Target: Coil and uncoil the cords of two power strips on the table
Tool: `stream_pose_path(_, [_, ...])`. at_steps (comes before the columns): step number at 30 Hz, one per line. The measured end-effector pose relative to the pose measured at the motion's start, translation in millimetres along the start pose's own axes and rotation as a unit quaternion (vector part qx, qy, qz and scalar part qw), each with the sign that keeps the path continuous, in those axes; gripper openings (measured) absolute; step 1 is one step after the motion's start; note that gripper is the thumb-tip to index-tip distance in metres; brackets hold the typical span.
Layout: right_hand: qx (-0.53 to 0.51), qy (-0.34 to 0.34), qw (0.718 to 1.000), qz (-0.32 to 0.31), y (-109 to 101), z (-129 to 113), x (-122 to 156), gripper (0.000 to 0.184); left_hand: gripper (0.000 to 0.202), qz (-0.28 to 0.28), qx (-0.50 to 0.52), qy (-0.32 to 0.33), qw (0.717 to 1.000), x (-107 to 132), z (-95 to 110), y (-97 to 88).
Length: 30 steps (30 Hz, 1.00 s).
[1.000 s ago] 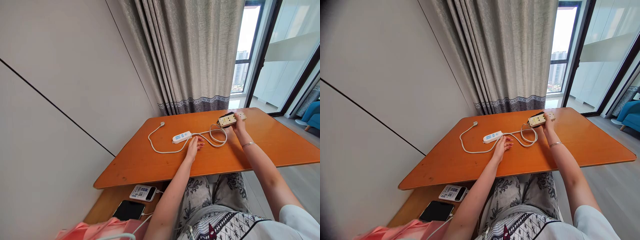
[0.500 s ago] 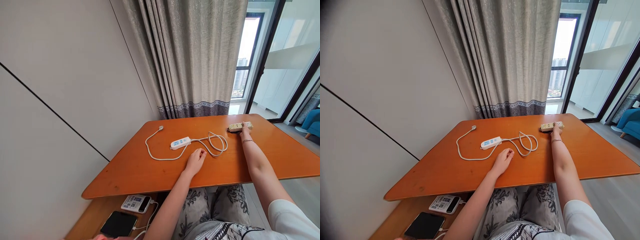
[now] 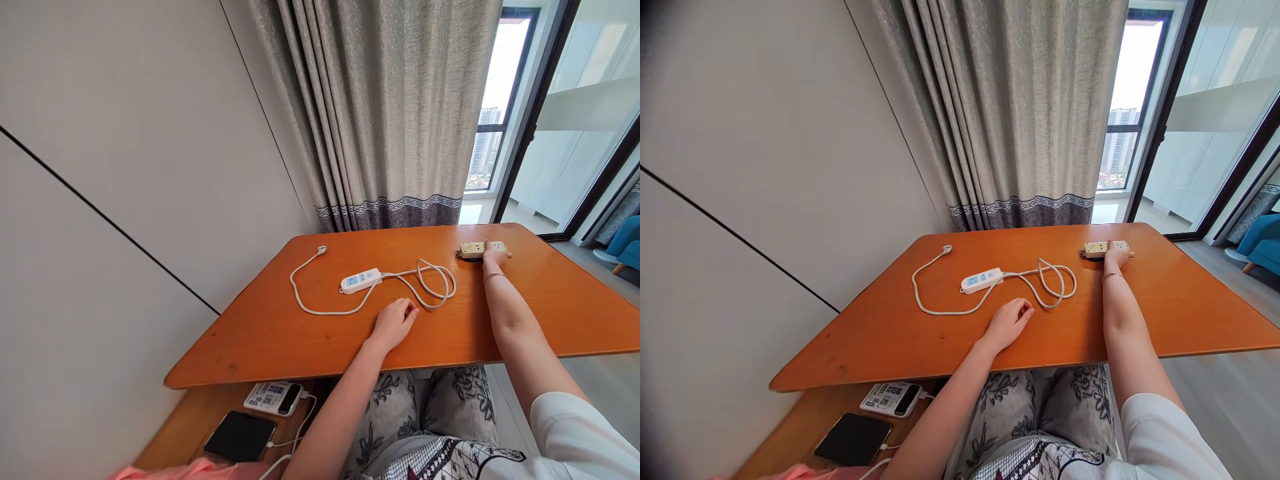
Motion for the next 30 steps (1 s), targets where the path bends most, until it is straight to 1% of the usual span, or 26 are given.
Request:
stream_pose_path(3, [0.041,0.041,0.998,0.035,-9,2,5,0.073,0.019,-0.015,-0.023,0.009,1.0,0,1,2.6])
stream_pose_path(6, [0.067,0.042,0.995,0.056,-15,-2,7,0.078,0.018,-0.029,-0.038,0.016,0.999,0,2,4.9])
stream_pose_path(8, [0.078,0.043,0.994,0.06,-18,-3,7,0.079,0.018,-0.035,-0.042,0.018,0.998,1,2,5.8])
stream_pose_path(12, [0.086,0.04,0.994,0.051,-20,-1,5,0.075,0.018,-0.033,-0.043,0.025,0.998,1,3,6.1])
stream_pose_path(20, [0.067,0.005,0.997,0.045,-30,9,4,0.061,0.016,-0.028,-0.032,0.039,0.998,1,1,7.8])
stream_pose_path(25, [0.053,-0.031,0.998,0.027,-32,13,1,0.045,0.016,-0.034,-0.035,0.041,0.998,1,3,8.6])
stream_pose_path(27, [0.042,-0.056,0.997,0.018,-32,14,1,0.044,0.016,-0.033,-0.034,0.043,0.998,1,4,8.5])
stream_pose_path(30, [0.018,-0.094,0.995,0.017,-33,14,2,0.049,0.016,-0.033,-0.039,0.048,0.998,1,4,8.8])
Point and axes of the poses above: each hand's wrist, its own x-axis away from the middle knuckle, its own y-axis out of the palm, z = x × y, the point moved 7 cm from there along -x, towards the middle knuckle, and after that the axes turned 9 degrees about x, right-handed, at the moved point
